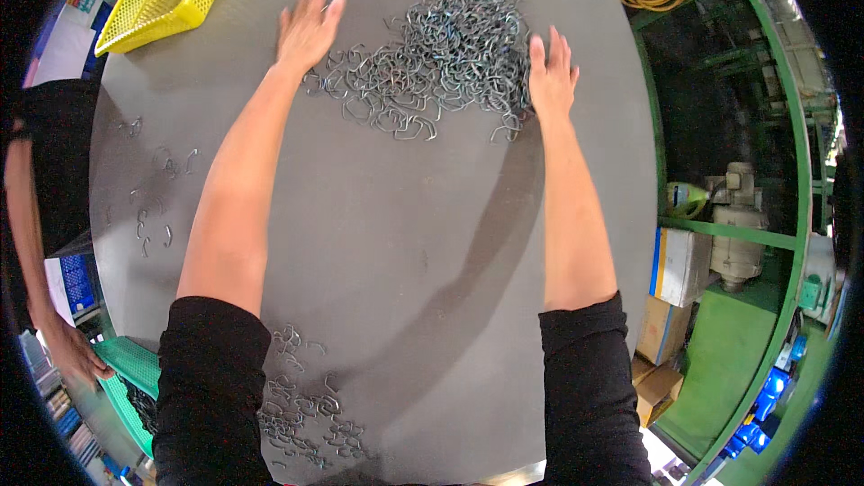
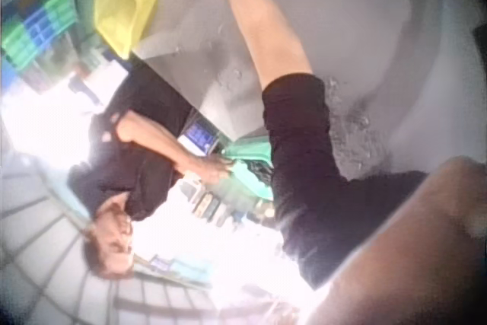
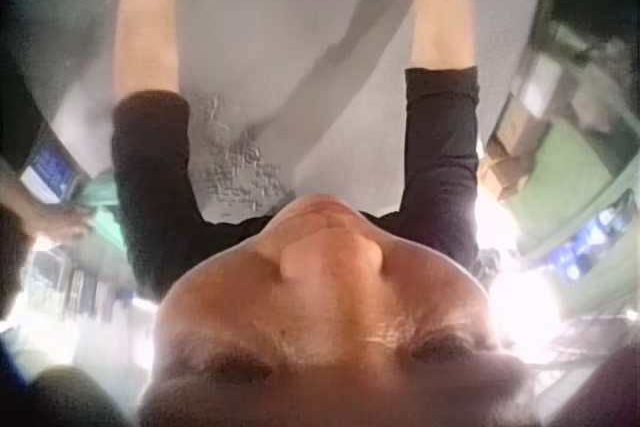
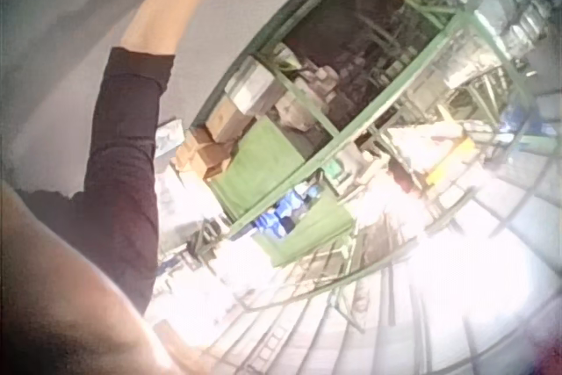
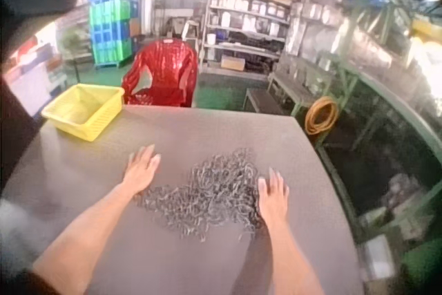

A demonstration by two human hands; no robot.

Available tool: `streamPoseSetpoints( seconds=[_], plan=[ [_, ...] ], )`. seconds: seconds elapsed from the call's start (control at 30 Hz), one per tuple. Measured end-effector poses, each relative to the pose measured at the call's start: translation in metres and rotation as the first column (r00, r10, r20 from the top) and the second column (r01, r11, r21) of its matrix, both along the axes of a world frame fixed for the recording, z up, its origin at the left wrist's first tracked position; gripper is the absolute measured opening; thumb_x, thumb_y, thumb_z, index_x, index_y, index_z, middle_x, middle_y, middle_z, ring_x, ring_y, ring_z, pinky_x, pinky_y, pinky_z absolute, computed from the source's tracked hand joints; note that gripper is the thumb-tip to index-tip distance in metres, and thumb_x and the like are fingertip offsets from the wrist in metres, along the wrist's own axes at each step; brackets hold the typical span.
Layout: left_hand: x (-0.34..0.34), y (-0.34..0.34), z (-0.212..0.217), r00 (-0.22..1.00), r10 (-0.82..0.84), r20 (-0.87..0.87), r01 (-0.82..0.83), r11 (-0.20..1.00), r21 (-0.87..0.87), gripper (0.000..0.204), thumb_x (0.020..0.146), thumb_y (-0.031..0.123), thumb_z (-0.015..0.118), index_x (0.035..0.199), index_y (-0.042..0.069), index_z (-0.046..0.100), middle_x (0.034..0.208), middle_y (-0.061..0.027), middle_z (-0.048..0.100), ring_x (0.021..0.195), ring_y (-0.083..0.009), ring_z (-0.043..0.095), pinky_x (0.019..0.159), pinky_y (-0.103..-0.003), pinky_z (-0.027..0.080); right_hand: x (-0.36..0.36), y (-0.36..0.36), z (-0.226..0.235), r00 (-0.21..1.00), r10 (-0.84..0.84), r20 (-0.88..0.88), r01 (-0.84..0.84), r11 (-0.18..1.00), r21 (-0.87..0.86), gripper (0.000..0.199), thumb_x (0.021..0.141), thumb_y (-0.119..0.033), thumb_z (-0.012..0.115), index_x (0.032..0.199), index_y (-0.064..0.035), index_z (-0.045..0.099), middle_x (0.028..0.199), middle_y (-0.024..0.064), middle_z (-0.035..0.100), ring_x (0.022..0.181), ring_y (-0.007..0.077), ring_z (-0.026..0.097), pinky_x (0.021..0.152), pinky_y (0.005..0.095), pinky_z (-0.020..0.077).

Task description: The person sorts small black plastic buckles and metal hooks on a table by hand, gathering the hooks together into a pile and then pushing them into a black container.

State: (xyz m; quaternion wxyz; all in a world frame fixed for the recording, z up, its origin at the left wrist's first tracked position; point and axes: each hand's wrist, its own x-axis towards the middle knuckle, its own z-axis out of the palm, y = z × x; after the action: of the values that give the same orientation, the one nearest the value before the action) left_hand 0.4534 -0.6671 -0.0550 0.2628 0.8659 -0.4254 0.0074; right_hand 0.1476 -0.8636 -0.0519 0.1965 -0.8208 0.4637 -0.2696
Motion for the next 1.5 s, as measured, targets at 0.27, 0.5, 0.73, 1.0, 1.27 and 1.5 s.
streamPoseSetpoints(
  seconds=[0.27,0.5,0.73,1.0,1.27,1.5],
  plan=[
    [-0.066,-0.076,0.004,0.853,-0.518,-0.066,0.509,0.853,-0.111,0.056,0.096,0.049,0.025,0.142,0.017,0.031,0.143,-0.0075,0.036,0.134,-0.0234,0.03,0.111,-0.049,0.012,0.057,-0.009,0.003,0.901,0.434,0.028,-0.434,0.901,0.022,0.057,0.089,-0.057,0.037,0.134,-0.0216,0.042,0.141,0.0055,0.04,0.131,0.0246,0.036,0.112,0.0422,0.0163],
    [-0.114,0.047,0.023,0.777,-0.592,-0.216,0.567,0.806,-0.169,0.044,0.096,0.031,0.038,0.134,0.009,0.042,0.137,-0.0131,0.044,0.128,-0.0283,0.039,0.109,-0.042,0.024,0.023,0.088,0.016,0.772,0.623,0.127,-0.631,0.774,0.041,0.049,0.09,-0.042,0.048,0.131,-0.0154,0.046,0.139,0.0104,0.041,0.13,0.027,0.037,0.111,0.0433,0.0222],
    [-0.154,0.219,0.099,0.848,-0.391,-0.358,0.334,0.919,-0.211,0.029,0.093,0.021,0.043,0.101,0.003,0.064,0.096,-0.0122,0.064,0.092,-0.0259,0.06,0.083,-0.035,0.044,-0.03,0.086,0.045,0.721,0.676,0.151,-0.692,0.714,0.108,0.036,0.09,-0.036,0.052,0.118,-0.014,0.058,0.129,0.0112,0.052,0.12,0.0266,0.047,0.101,0.039,0.0355],
    [-0.174,0.309,0.108,0.894,-0.074,-0.442,-0.009,0.983,-0.182,0.04,0.096,0.029,0.038,0.087,-0.001,0.062,0.07,-0.0085,0.054,0.063,-0.0165,0.048,0.059,-0.031,0.037,0.071,-0.084,-0.017,0.969,0.196,-0.148,-0.228,0.945,-0.237,0.058,0.093,-0.048,0.038,0.135,-0.0078,0.04,0.142,0.0149,0.035,0.134,0.0309,0.03,0.109,0.0434,0.0223],
    [-0.2,0.355,0.102,0.83,0.078,-0.552,-0.194,0.969,-0.155,0.044,0.096,0.034,0.038,0.085,-0.001,0.061,0.073,-0.0109,0.059,0.064,-0.018,0.052,0.062,-0.032,0.038,0.145,0.04,-0.006,0.595,0.737,-0.322,-0.803,0.56,-0.202,0.056,0.095,-0.046,0.035,0.139,-0.0114,0.034,0.145,0.0079,0.032,0.137,0.0239,0.024,0.112,0.0427,0.0159],
    [-0.209,0.344,0.115,0.821,-0.132,-0.555,-0.025,0.963,-0.267,0.04,0.095,0.032,0.04,0.081,0.002,0.063,0.07,-0.0096,0.061,0.06,-0.0198,0.055,0.062,-0.034,0.039,0.041,0.21,0.033,0.006,0.997,-0.083,-0.975,0.025,0.219,0.063,0.091,-0.053,0.037,0.14,-0.0149,0.033,0.147,0.0062,0.028,0.137,0.0247,0.022,0.113,0.045,0.0149]
  ],
)
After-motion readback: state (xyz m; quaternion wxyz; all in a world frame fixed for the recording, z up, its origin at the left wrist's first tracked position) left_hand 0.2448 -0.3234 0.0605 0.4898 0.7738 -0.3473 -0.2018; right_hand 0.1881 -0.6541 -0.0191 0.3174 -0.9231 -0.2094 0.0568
